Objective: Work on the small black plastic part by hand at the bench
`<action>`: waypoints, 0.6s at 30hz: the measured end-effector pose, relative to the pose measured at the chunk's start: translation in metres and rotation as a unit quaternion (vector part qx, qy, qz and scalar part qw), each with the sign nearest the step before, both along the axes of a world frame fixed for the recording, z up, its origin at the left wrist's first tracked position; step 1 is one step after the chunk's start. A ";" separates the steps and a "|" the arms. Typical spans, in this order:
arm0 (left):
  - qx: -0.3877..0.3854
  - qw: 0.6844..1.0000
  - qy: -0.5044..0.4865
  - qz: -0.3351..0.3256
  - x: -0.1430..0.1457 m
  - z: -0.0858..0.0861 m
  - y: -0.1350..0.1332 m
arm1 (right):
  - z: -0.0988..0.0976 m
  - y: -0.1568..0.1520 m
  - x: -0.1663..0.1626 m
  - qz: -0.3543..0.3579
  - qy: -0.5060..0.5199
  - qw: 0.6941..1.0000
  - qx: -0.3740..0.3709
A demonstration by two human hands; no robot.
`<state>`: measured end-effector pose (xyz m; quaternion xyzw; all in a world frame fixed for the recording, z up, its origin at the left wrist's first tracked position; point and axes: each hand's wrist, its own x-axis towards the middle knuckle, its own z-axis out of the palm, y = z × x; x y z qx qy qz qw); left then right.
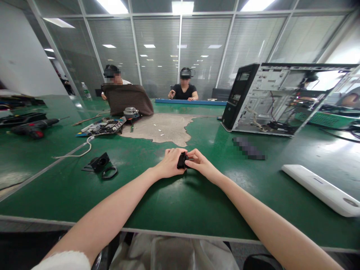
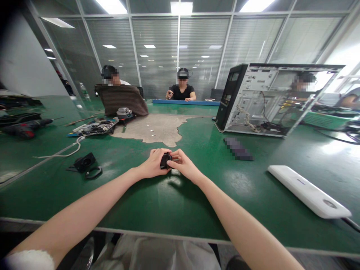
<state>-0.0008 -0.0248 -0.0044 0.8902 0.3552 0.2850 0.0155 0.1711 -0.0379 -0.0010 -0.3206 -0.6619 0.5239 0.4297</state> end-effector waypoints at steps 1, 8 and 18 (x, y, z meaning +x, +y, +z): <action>0.000 1.000 0.000 0.000 0.000 0.000 0.000 | 0.000 0.000 -0.001 -0.008 0.001 1.000 0.001; -0.001 1.000 -0.001 0.001 0.000 0.000 0.000 | -0.005 0.004 -0.004 -0.037 -0.010 0.999 -0.009; -0.002 1.000 -0.001 0.003 0.000 0.000 0.001 | 0.003 -0.002 0.000 -0.005 0.005 1.000 -0.003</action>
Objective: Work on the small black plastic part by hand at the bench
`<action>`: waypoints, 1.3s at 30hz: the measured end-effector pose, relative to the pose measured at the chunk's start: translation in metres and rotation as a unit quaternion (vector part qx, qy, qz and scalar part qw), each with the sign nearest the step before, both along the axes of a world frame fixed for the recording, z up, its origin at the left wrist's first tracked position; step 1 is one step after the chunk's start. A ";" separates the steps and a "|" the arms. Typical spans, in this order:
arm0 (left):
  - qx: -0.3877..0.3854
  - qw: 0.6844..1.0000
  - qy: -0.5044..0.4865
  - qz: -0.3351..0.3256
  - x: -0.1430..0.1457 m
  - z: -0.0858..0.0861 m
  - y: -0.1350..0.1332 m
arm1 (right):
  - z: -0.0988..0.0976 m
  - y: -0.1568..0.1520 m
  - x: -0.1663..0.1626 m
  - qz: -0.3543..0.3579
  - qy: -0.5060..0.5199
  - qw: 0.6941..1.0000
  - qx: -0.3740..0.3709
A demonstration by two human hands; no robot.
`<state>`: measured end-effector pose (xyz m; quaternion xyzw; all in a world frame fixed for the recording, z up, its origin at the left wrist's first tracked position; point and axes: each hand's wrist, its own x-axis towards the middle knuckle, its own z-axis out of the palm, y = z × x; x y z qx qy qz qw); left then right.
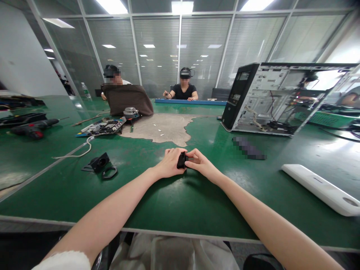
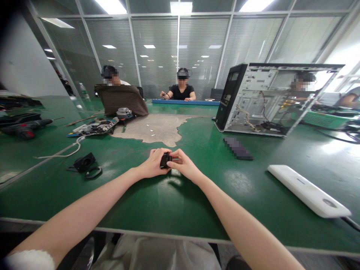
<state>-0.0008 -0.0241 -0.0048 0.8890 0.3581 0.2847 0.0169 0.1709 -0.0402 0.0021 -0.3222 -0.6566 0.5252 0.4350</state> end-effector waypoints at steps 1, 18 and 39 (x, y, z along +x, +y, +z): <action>0.001 1.000 0.000 0.001 0.000 0.000 0.000 | 0.000 -0.001 -0.001 -0.006 0.003 1.000 0.001; -0.003 1.000 -0.001 -0.001 0.000 0.000 0.000 | -0.002 0.001 0.000 -0.001 -0.008 1.000 -0.002; -0.008 1.000 0.002 0.004 0.000 0.000 0.000 | 0.000 -0.001 0.001 -0.010 -0.004 1.000 -0.003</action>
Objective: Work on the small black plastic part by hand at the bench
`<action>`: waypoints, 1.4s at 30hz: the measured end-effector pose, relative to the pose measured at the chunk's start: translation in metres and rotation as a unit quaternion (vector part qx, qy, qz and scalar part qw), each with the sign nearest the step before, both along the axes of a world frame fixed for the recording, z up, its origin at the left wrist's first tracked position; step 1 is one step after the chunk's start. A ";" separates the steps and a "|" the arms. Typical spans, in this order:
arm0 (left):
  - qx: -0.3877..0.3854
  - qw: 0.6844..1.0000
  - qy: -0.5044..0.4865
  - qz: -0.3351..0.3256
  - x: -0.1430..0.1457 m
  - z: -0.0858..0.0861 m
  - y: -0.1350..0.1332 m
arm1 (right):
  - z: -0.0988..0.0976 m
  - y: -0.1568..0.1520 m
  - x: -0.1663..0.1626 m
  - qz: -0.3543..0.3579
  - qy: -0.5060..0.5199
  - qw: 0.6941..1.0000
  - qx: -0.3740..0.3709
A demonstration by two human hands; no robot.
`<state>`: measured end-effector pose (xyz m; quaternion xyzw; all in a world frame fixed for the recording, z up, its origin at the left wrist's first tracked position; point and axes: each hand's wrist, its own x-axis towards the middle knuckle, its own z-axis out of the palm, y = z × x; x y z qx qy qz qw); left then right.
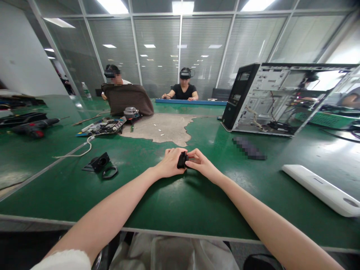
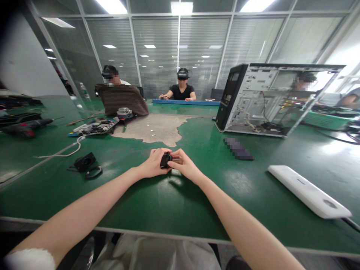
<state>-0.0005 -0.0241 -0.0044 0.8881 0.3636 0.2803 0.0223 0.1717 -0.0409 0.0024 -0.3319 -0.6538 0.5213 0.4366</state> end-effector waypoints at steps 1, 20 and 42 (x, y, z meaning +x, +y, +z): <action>0.000 1.000 0.000 0.000 0.000 0.000 0.000 | 0.000 0.000 -0.001 -0.007 0.004 1.000 0.001; -0.006 1.000 -0.001 -0.005 0.000 0.002 -0.001 | 0.000 0.000 -0.003 -0.015 -0.002 1.000 -0.009; -0.003 1.000 0.000 -0.003 0.000 0.001 -0.001 | -0.003 0.000 -0.005 -0.034 0.007 0.999 -0.011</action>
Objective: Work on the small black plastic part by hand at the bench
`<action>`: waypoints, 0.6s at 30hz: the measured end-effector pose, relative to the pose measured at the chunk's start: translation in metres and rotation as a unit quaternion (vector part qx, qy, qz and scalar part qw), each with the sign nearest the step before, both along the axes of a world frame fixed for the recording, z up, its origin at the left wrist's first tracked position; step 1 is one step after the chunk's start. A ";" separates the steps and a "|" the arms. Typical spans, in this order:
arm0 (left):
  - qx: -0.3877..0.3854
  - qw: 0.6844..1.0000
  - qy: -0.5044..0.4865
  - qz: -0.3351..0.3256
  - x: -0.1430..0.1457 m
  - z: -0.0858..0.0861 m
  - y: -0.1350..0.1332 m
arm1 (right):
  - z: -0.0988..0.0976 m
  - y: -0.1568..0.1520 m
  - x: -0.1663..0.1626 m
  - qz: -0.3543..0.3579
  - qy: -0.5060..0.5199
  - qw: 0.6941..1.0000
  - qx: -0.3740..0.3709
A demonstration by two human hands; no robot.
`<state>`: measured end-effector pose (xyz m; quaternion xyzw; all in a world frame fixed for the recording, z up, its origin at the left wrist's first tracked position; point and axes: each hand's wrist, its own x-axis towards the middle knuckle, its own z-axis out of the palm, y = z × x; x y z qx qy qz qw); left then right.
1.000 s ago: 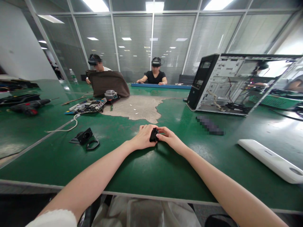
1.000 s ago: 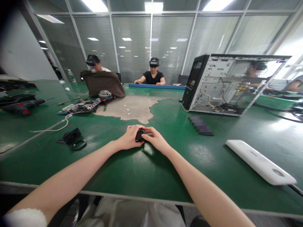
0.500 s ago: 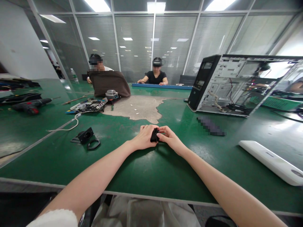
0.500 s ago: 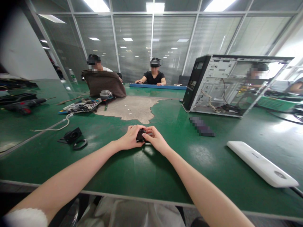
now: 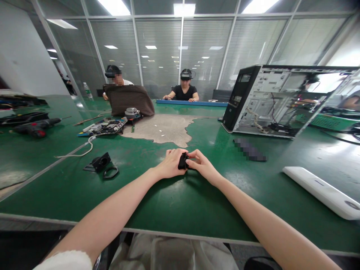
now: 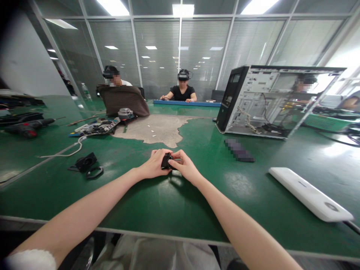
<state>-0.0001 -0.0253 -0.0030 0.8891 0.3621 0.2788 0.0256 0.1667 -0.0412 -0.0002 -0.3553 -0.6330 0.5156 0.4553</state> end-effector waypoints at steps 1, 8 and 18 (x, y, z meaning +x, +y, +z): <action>0.000 1.000 0.000 0.000 0.000 0.000 0.000 | -0.001 0.001 0.000 -0.003 -0.001 1.000 -0.002; 0.001 1.000 0.001 0.000 -0.001 0.001 0.000 | -0.008 0.009 0.003 -0.012 -0.023 0.999 -0.020; 0.009 1.000 0.004 -0.004 0.000 0.001 0.000 | 0.001 0.001 -0.001 0.005 0.001 1.000 -0.010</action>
